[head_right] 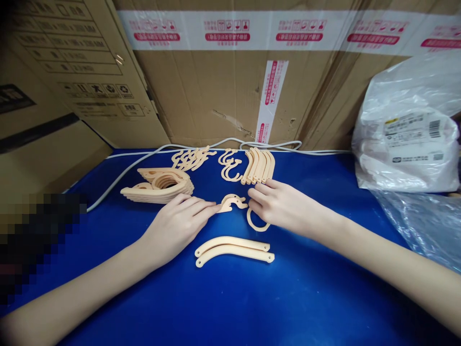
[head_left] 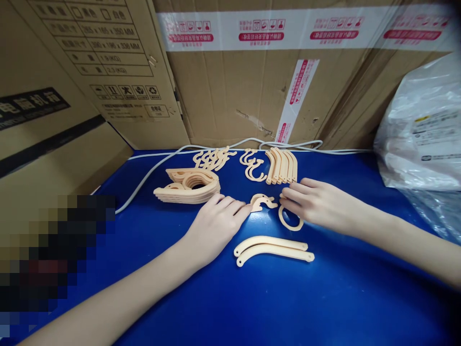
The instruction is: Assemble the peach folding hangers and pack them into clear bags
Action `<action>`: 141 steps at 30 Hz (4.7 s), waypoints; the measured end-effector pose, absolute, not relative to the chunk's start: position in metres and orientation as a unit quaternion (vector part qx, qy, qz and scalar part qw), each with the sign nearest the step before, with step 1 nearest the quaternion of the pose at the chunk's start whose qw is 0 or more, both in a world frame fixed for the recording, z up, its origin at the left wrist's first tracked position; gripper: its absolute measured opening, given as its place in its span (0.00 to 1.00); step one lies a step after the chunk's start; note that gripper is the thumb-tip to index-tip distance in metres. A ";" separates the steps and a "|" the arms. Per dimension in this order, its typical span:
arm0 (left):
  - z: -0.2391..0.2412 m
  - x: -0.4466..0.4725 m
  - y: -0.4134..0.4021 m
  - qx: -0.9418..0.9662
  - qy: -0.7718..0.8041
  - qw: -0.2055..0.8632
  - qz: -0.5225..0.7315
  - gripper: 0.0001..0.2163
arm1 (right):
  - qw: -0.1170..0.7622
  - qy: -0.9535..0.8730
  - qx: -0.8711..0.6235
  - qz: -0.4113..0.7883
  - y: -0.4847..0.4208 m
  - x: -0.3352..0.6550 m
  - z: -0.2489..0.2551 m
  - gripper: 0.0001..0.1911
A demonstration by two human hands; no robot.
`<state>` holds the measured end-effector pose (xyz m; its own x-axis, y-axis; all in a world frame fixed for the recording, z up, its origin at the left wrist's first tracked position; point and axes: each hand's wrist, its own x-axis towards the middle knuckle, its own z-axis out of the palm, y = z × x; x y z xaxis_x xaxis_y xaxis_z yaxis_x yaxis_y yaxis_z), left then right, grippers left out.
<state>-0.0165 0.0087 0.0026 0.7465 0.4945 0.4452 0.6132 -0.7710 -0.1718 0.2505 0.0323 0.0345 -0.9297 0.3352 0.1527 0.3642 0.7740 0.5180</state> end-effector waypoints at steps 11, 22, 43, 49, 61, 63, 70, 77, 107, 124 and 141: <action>-0.002 -0.010 0.005 -0.912 -0.312 0.187 -0.188 0.13 | 0.338 -0.708 -0.403 0.471 0.017 0.221 0.018 0.13; 0.013 -0.015 0.002 -0.908 -0.345 0.053 -0.230 0.11 | 0.347 -0.662 -0.408 0.524 0.020 0.218 0.010 0.10; 0.020 -0.016 -0.007 -0.952 -0.264 -0.115 -0.099 0.07 | 0.361 -0.642 -0.412 0.537 0.019 0.217 0.008 0.11; 0.016 -0.014 -0.006 -0.950 -0.267 -0.107 -0.123 0.05 | 0.359 -0.638 -0.399 0.552 0.019 0.217 0.008 0.11; 0.014 -0.012 -0.008 -0.938 -0.279 -0.133 -0.155 0.11 | 0.344 -0.653 -0.392 0.549 0.020 0.219 0.007 0.09; 0.014 -0.013 -0.008 -0.943 -0.271 -0.121 -0.152 0.11 | 0.341 -0.656 -0.395 0.545 0.020 0.219 0.008 0.09; 0.014 -0.012 -0.007 -0.954 -0.237 -0.085 -0.163 0.05 | 0.349 -0.649 -0.395 0.549 0.020 0.219 0.007 0.10; 0.024 -0.011 -0.008 -0.859 -0.321 -0.286 -0.278 0.03 | 0.356 -0.637 -0.396 0.558 0.020 0.218 0.008 0.10; 0.027 -0.011 -0.011 -0.904 -0.425 -0.016 -0.040 0.08 | 0.360 -0.637 -0.376 0.568 0.021 0.220 0.004 0.09; 0.019 -0.017 -0.003 -0.907 -0.386 -0.088 -0.145 0.08 | 0.395 -0.590 -0.343 0.614 0.025 0.225 0.001 0.05; 0.016 -0.017 -0.002 -0.914 -0.340 -0.142 -0.169 0.05 | 0.404 -0.545 -0.354 0.643 0.029 0.223 0.003 0.14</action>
<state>-0.0167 -0.0022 0.0159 0.7115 0.6696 0.2131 0.5737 -0.7286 0.3741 0.2233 0.0286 0.0029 -0.4224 0.9063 -0.0153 -0.1336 -0.0789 -0.9879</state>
